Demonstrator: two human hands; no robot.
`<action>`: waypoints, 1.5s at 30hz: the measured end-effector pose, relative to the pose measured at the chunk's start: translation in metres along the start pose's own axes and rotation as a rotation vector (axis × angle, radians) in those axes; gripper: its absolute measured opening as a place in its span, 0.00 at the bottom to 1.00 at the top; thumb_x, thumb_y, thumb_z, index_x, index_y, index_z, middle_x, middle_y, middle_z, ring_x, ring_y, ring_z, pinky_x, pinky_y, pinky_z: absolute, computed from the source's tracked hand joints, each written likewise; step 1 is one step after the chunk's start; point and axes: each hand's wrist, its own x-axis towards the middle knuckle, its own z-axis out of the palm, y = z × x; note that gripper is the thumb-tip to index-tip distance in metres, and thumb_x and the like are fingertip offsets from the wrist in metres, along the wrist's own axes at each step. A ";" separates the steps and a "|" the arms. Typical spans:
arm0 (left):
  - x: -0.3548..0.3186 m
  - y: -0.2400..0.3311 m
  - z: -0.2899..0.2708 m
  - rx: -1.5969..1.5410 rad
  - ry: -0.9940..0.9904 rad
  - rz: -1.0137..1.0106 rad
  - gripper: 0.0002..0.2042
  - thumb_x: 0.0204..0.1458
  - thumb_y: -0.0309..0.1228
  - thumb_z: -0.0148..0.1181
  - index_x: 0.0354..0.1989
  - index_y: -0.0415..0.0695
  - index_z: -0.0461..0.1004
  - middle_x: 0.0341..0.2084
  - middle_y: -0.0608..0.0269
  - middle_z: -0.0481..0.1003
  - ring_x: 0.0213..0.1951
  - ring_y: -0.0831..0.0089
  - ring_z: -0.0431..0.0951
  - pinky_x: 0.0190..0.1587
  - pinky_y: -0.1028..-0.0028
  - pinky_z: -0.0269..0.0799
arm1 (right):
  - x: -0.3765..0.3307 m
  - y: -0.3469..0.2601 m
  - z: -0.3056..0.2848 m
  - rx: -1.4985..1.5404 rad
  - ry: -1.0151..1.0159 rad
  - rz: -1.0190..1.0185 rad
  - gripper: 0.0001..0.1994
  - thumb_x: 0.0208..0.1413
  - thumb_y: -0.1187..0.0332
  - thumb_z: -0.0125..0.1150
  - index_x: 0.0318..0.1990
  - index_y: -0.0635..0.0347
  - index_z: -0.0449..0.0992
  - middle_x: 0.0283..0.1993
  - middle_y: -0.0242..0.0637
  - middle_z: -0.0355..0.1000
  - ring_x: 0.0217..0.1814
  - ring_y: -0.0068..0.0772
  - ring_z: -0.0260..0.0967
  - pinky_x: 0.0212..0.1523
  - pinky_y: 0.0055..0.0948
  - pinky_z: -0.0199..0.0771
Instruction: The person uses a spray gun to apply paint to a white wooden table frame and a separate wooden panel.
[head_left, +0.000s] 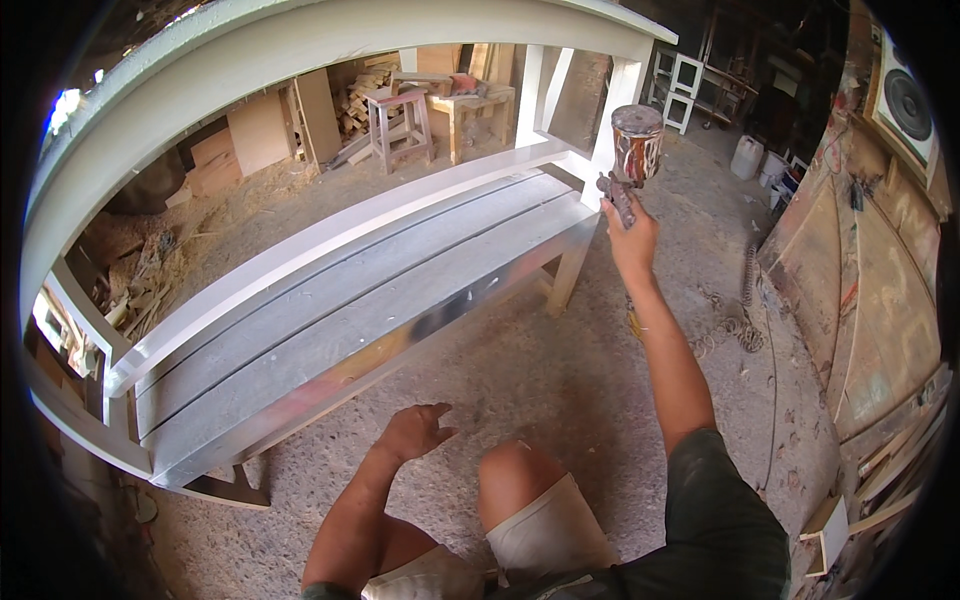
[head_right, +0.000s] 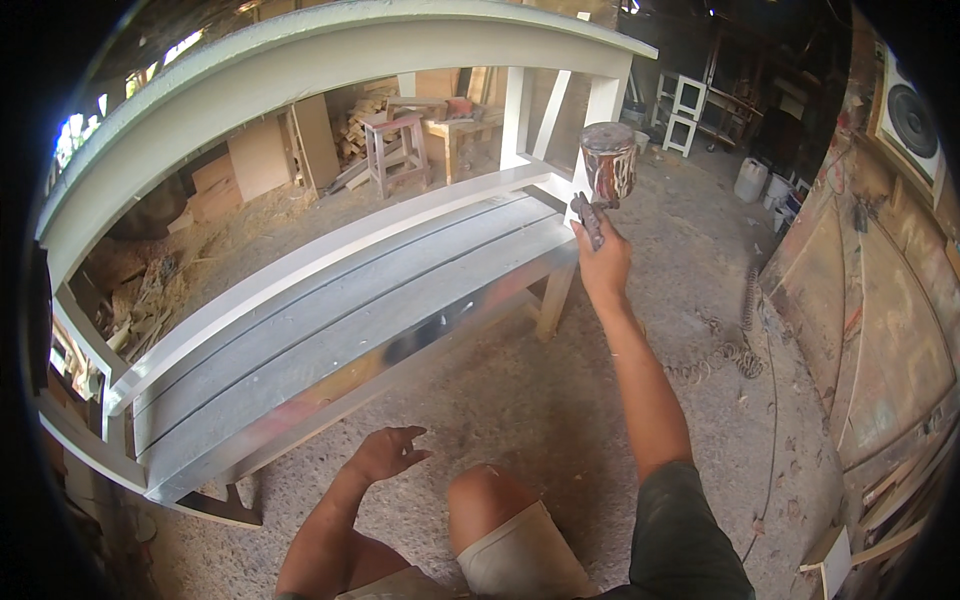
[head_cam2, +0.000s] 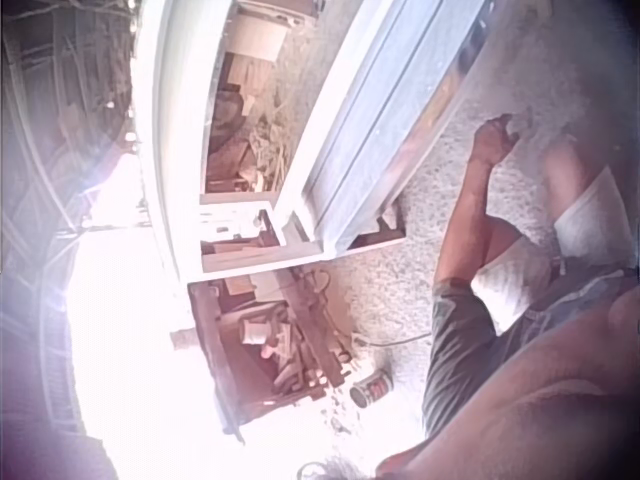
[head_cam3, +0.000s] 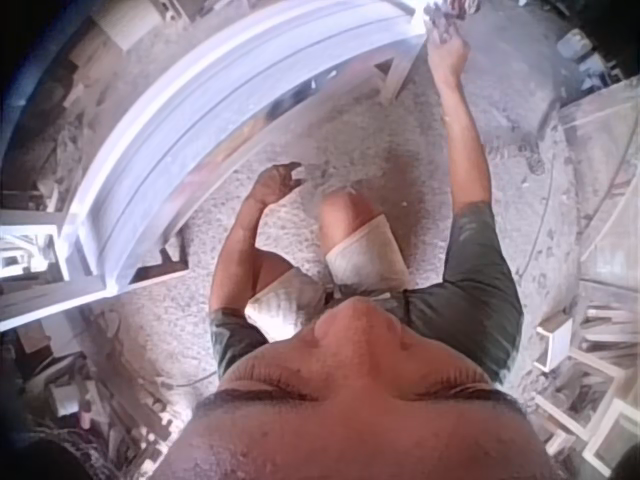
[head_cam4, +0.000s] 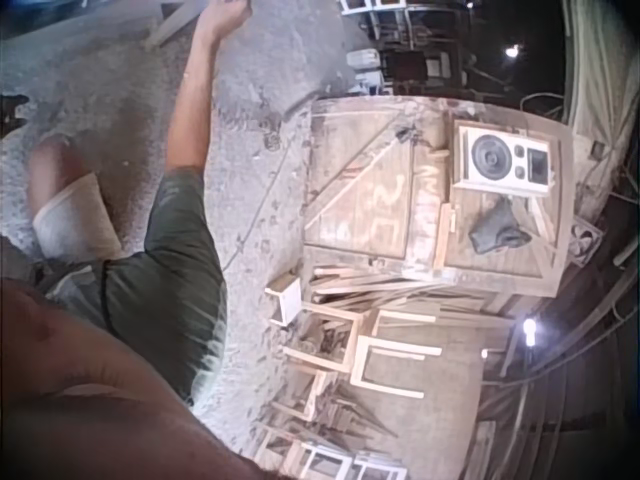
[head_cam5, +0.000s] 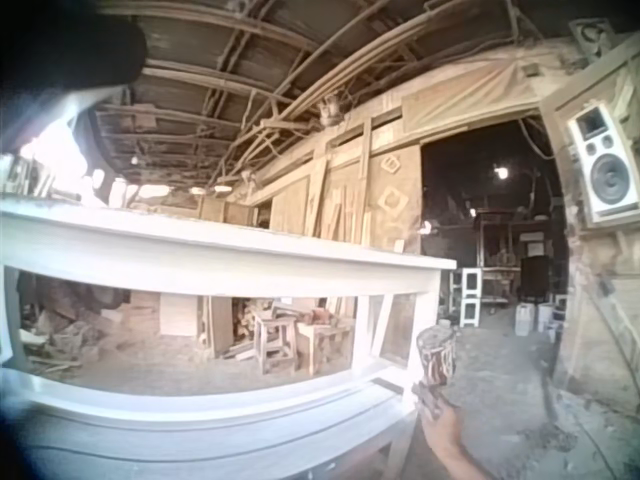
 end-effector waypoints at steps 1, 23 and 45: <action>0.000 -0.003 0.003 0.001 0.019 0.007 0.29 0.60 0.49 0.62 0.63 0.42 0.74 0.36 0.48 0.83 0.45 0.50 0.83 0.50 0.58 0.77 | -0.001 0.000 0.002 -0.039 -0.022 0.018 0.19 0.59 0.60 0.70 0.55 0.58 0.80 0.43 0.53 0.81 0.48 0.58 0.79 0.47 0.43 0.77; -0.004 -0.010 0.002 0.005 0.053 -0.007 0.30 0.60 0.51 0.62 0.64 0.44 0.73 0.35 0.48 0.83 0.44 0.51 0.83 0.49 0.58 0.77 | 0.027 0.020 0.030 -0.006 0.001 0.022 0.18 0.59 0.62 0.70 0.55 0.59 0.81 0.42 0.52 0.81 0.45 0.55 0.80 0.45 0.41 0.77; -0.026 -0.015 0.001 0.060 0.035 0.002 0.29 0.61 0.51 0.60 0.65 0.46 0.71 0.41 0.48 0.83 0.47 0.48 0.82 0.51 0.55 0.77 | -0.077 -0.116 0.010 0.412 -0.326 0.196 0.14 0.61 0.64 0.71 0.48 0.64 0.81 0.29 0.29 0.76 0.22 0.14 0.67 0.15 0.19 0.57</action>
